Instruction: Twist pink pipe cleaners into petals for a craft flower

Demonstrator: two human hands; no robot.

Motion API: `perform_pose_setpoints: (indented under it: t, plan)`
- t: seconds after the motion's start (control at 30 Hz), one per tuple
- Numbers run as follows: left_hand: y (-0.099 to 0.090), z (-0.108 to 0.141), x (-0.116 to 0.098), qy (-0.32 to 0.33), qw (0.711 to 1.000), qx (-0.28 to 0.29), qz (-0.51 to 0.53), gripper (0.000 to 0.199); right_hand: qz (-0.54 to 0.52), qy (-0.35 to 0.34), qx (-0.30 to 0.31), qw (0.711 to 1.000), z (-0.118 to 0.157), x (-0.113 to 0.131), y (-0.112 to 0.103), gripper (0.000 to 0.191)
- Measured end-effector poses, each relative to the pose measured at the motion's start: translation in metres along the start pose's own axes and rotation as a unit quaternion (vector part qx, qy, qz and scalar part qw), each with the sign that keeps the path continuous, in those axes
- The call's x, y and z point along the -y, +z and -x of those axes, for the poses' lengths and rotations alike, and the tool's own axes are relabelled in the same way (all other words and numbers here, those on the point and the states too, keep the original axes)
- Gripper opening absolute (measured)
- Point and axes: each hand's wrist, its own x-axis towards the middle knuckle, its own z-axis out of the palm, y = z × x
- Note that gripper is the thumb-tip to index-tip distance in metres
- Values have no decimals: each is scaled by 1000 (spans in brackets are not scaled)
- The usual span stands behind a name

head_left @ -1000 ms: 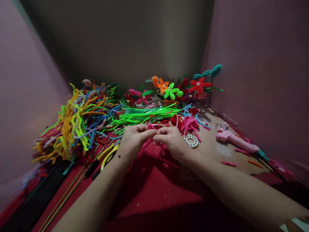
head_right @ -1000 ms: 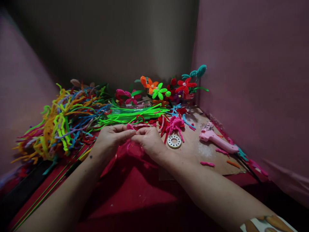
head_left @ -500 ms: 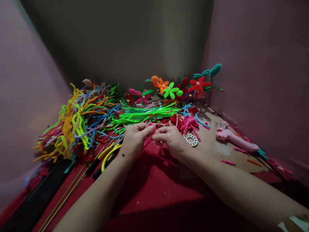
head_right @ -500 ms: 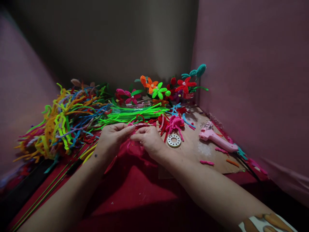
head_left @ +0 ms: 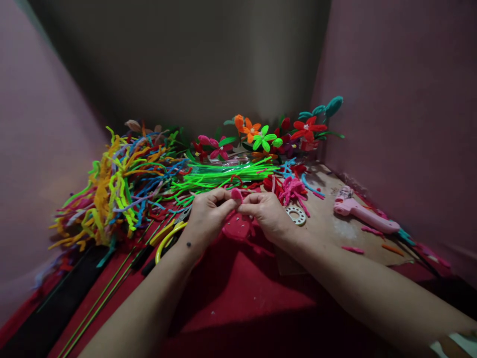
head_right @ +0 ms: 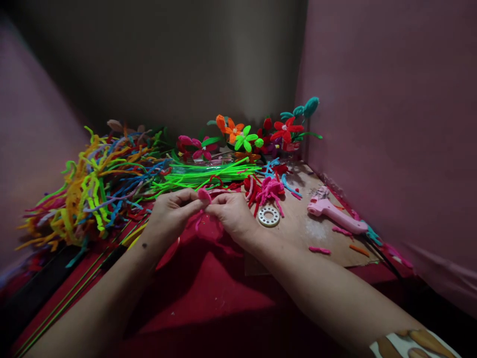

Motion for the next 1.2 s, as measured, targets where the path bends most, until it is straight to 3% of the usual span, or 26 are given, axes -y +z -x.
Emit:
perform_pose_setpoints:
  t: [0.07,0.2,0.4,0.53,0.67,0.93,1.07,1.2]
  plan:
    - [0,0,0,11,1000,3,-14,19,0,-1,-1,1000,1,2,0,17]
    - [-3,-2,0,-33,998,39,48,14,-2,0,2,1000,2,1,1,15]
    - [-1,-3,0,12,999,-42,9,10,-4,19,29,999,2,0,1,17]
    - [-8,-7,-1,-40,998,29,37,22,-34,11,4,999,0,3,-1,16]
    - [-16,-8,0,-71,991,114,-25,23,-78,16,1,997,-6,1,-5,14]
    - [-16,-7,0,-96,986,126,-49,27,-93,36,16,995,-12,3,-11,21]
    - [-18,-9,2,-69,982,156,-78,25,-25,9,17,999,-11,4,-11,22]
    - [-19,-9,6,55,971,143,-182,18,14,-7,-29,999,-12,0,-11,27]
